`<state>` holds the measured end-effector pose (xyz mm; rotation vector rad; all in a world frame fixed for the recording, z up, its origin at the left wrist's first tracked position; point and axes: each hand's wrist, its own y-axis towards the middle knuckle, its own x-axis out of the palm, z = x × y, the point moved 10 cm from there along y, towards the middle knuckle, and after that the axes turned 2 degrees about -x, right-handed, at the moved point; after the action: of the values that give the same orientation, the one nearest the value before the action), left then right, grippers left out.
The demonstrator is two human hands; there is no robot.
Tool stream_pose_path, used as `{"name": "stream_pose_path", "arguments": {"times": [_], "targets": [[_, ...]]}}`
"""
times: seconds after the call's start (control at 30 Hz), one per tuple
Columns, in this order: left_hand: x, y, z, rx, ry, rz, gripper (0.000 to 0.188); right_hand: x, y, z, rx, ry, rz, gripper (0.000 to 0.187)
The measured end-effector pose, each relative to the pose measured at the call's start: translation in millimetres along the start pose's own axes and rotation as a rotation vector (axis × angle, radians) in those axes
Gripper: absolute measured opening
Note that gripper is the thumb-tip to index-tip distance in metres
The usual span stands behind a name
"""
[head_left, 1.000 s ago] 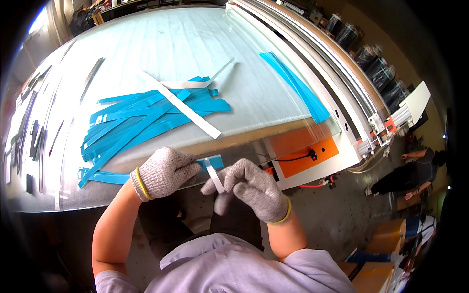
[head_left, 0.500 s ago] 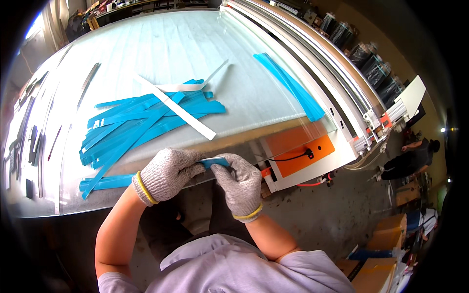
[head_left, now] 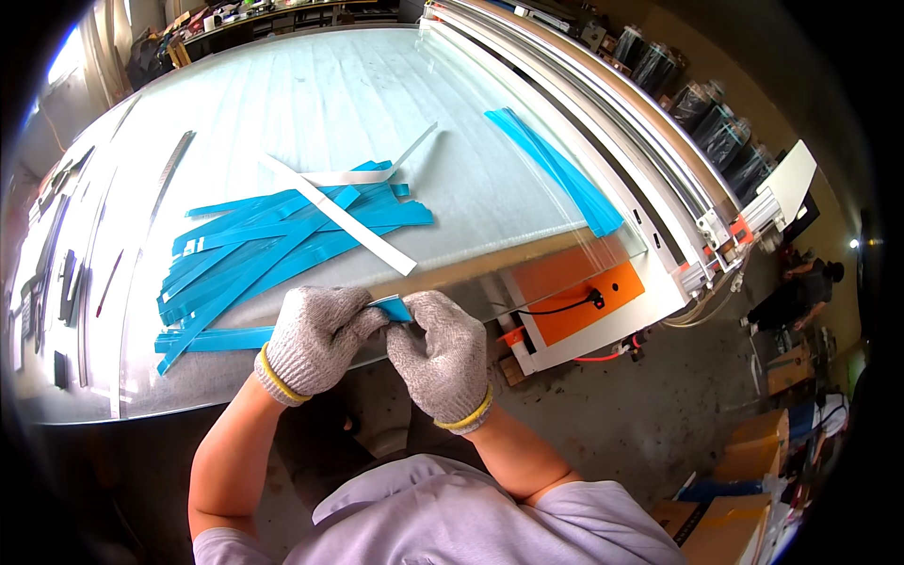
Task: The person picks up blue plastic strips and white rods from the floor and table, measures the strips with a ruler, and then inserts the white rods into the blue strips. The person repeats this process for multiple strips, stacking the assembled pieces on the table.
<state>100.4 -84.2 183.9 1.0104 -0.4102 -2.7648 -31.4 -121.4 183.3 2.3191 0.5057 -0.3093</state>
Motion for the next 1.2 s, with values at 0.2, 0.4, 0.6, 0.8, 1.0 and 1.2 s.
{"name": "stream_pose_path", "arguments": {"times": [0.2, 0.4, 0.6, 0.8, 1.0, 1.2], "targets": [[-19, -12, 12, 0.076, 0.022, 0.087, 0.016, 4, 14, 13, -0.025, -0.204, 0.016, 0.007], [-39, -8, 12, 0.128, 0.179, 0.098, 0.012, -34, 22, 50, 0.115, 0.046, 0.167, 0.020], [-12, -4, 10, 0.228, 0.413, 0.000, 0.020, -1, 26, -26, -0.395, 0.107, -0.054, 0.046], [-30, -30, -17, 0.232, 0.738, 0.190, 0.021, -20, -23, -17, -0.614, -0.315, 0.095, 0.046], [-40, -68, -18, 0.204, 0.867, 0.363, 0.027, -37, -62, -2, -0.581, -0.408, 0.097, 0.030], [-34, -79, -6, 0.202, 0.875, 0.455, 0.033, -55, -75, 1, -0.570, -0.443, 0.145, 0.031]]}}
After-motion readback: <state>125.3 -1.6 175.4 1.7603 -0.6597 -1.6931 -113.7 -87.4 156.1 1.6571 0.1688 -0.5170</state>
